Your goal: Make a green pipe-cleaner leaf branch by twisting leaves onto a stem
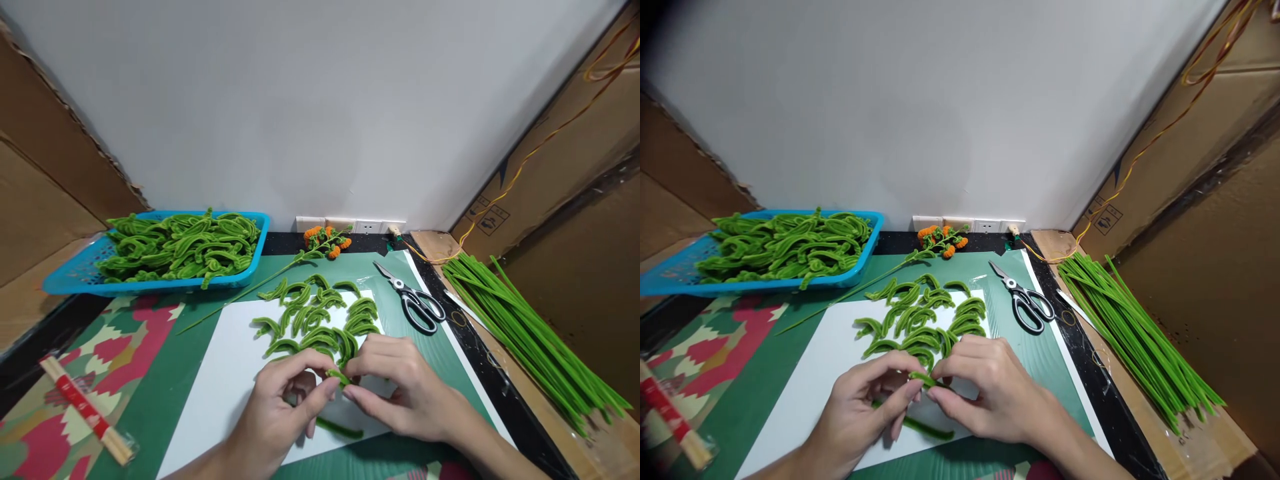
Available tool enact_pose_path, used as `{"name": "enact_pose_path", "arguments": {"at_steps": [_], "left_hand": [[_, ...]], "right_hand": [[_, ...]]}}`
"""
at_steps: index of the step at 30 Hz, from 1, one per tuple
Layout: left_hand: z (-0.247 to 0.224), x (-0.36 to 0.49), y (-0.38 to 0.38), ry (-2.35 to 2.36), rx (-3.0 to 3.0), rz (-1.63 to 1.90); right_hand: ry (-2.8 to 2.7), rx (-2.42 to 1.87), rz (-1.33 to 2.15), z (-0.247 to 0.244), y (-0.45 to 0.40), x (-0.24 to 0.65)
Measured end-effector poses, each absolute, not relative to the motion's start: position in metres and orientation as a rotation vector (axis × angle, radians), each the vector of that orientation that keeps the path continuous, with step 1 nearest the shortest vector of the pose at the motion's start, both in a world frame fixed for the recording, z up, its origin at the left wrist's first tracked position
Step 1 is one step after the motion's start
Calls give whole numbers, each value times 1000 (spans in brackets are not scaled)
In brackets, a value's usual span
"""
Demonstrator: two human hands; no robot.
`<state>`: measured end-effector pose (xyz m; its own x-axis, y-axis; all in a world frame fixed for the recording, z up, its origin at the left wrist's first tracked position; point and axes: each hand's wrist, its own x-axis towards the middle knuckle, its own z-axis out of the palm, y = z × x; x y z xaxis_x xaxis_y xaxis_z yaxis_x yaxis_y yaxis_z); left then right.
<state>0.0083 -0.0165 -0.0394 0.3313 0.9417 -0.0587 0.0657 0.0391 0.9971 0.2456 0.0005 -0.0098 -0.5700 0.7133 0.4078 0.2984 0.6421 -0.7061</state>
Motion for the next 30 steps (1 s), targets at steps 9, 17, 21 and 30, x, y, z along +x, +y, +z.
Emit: {"name": "enact_pose_path", "arguments": {"at_steps": [9, 17, 21, 30], "left_hand": [[-37, 9, -18, 913, 1361, 855], [-35, 8, -17, 920, 1378, 781], [-36, 7, -18, 935, 1425, 752], [-33, 11, -18, 949, 1236, 881]], "right_hand": [[-1941, -832, 999, -4, -3, 238], [-1425, -879, 1374, -10, -4, 237], [-1204, -798, 1624, -20, -6, 234], [-1431, -885, 1425, -7, -3, 236]]}}
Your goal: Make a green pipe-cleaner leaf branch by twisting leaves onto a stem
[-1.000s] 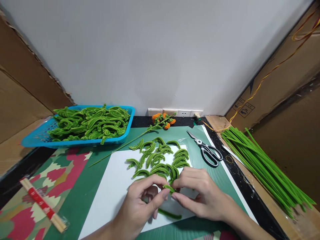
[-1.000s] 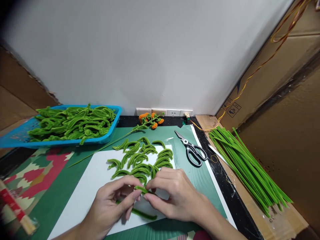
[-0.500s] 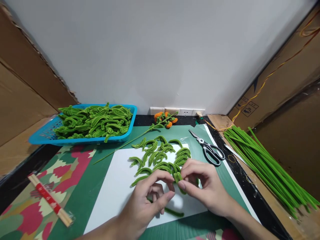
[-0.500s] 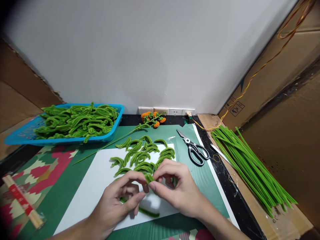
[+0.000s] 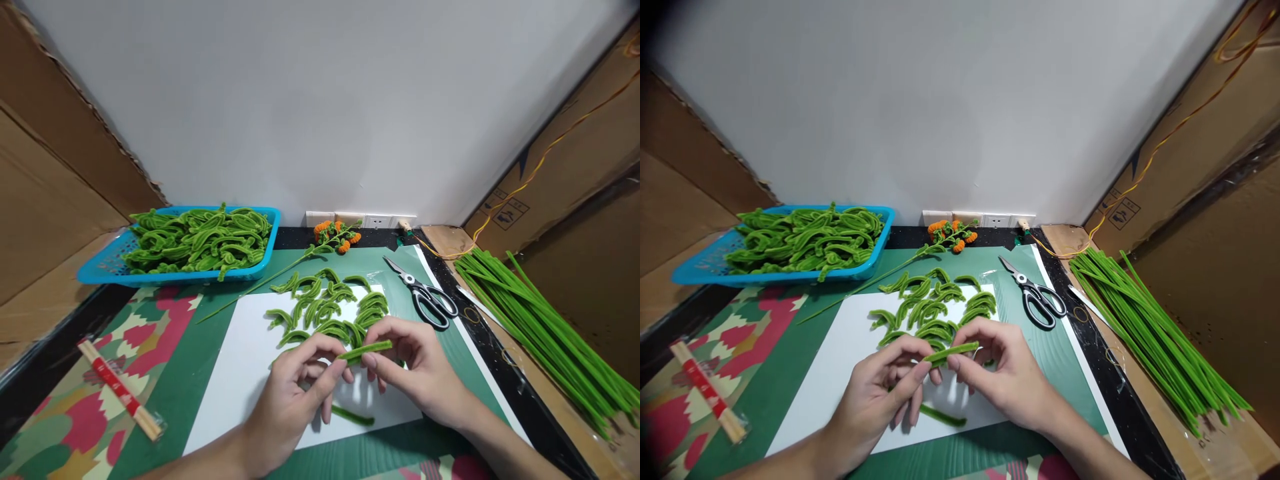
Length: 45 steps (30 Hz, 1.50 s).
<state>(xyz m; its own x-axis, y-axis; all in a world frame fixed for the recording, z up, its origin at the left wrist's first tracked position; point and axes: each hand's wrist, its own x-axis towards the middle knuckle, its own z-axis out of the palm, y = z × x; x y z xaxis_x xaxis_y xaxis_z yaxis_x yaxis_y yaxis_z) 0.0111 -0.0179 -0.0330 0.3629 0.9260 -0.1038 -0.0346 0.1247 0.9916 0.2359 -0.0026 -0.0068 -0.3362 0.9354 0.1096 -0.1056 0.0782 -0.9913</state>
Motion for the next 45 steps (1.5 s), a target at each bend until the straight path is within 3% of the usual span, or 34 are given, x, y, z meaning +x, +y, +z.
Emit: {"name": "enact_pose_path", "arguments": {"at_steps": [11, 15, 34, 45], "left_hand": [[-30, 16, -12, 955, 1091, 915], [-30, 15, -13, 936, 1079, 915], [-24, 14, -16, 914, 1040, 852], [-23, 16, -20, 923, 1115, 910]], "right_hand": [[-2014, -648, 384, -17, 1, 245], [-2067, -636, 161, -22, 1, 247], [-2178, -535, -51, -21, -1, 257], [-2034, -623, 285, -14, -3, 246]]}}
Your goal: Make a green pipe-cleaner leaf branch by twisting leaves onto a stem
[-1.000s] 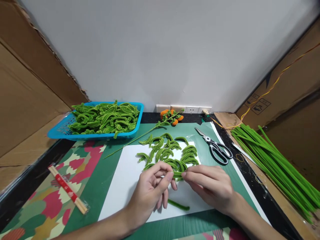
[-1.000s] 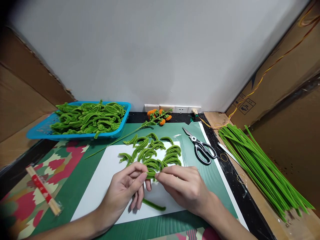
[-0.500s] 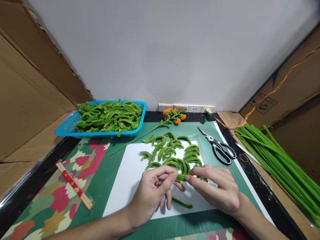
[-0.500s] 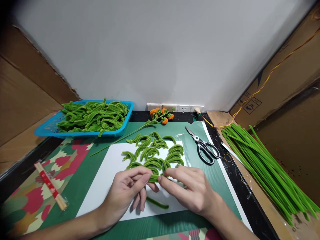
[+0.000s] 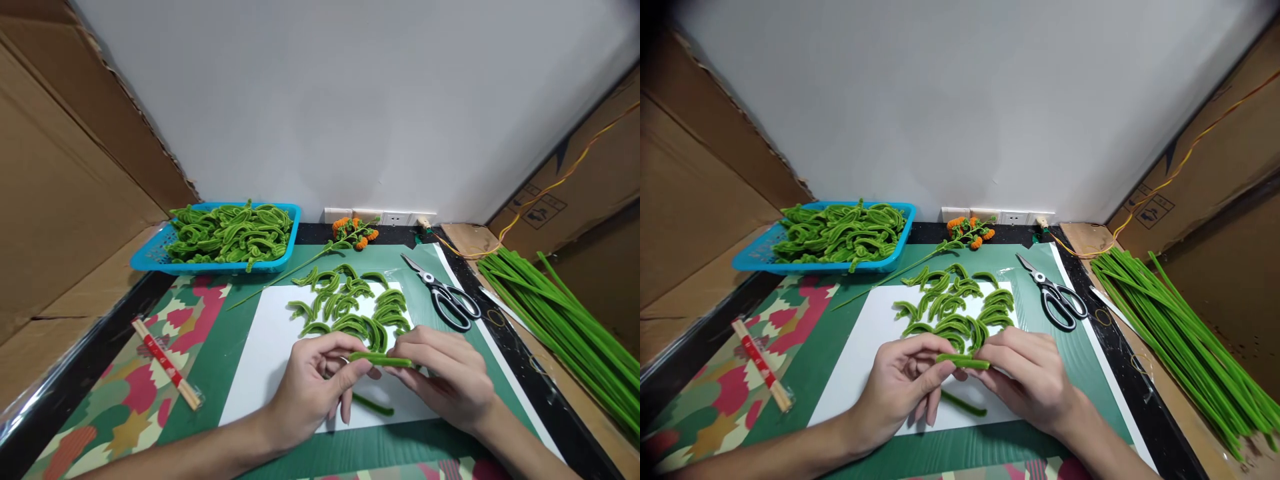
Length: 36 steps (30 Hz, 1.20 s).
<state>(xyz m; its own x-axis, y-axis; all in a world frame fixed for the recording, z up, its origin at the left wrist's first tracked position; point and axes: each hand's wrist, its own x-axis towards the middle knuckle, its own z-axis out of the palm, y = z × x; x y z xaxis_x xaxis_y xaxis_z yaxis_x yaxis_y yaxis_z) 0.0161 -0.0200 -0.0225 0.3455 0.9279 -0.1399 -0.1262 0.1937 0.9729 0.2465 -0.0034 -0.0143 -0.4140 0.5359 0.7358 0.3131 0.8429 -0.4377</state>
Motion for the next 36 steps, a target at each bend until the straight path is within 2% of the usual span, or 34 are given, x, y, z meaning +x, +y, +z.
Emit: {"name": "enact_pose_path", "arguments": {"at_steps": [5, 13, 24, 36], "left_hand": [[-22, 17, -22, 909, 1197, 937], [-21, 18, -19, 926, 1138, 831], [-27, 16, -18, 992, 1126, 912], [-21, 18, -18, 914, 1192, 910]], "right_hand": [[-2007, -635, 427, -13, -5, 242], [-2098, -609, 77, -13, -8, 246], [-1983, -667, 337, -14, -7, 240], [-2098, -569, 186, -19, -7, 245]]}}
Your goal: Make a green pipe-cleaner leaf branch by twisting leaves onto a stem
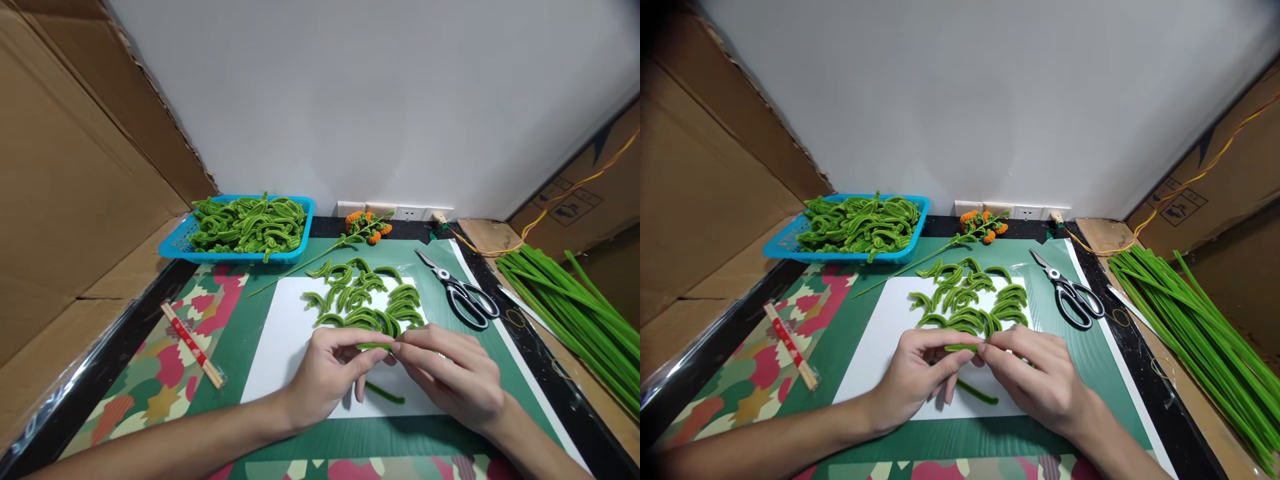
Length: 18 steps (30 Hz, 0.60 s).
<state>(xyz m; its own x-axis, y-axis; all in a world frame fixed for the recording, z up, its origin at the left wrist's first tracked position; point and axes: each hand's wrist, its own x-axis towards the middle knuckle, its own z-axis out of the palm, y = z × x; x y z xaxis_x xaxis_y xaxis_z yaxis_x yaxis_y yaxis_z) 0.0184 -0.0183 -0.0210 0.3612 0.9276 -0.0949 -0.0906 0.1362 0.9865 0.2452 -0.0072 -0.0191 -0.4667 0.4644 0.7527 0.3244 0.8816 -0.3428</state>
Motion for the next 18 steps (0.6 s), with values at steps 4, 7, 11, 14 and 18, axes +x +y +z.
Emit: {"name": "enact_pose_path", "arguments": {"at_steps": [4, 7, 11, 14, 18], "left_hand": [[-23, 18, -18, 893, 1188, 925], [-26, 17, -17, 891, 1144, 919], [-27, 16, -17, 897, 1086, 929], [-27, 16, -16, 883, 1065, 930], [-26, 16, -15, 871, 1070, 916]], "right_hand": [[-2106, -572, 176, -20, -7, 246], [-2081, -586, 182, -19, -6, 246], [-2067, -631, 150, -18, -6, 246], [-2062, -634, 94, -19, -6, 246], [-2058, -631, 100, -20, -7, 247]]}}
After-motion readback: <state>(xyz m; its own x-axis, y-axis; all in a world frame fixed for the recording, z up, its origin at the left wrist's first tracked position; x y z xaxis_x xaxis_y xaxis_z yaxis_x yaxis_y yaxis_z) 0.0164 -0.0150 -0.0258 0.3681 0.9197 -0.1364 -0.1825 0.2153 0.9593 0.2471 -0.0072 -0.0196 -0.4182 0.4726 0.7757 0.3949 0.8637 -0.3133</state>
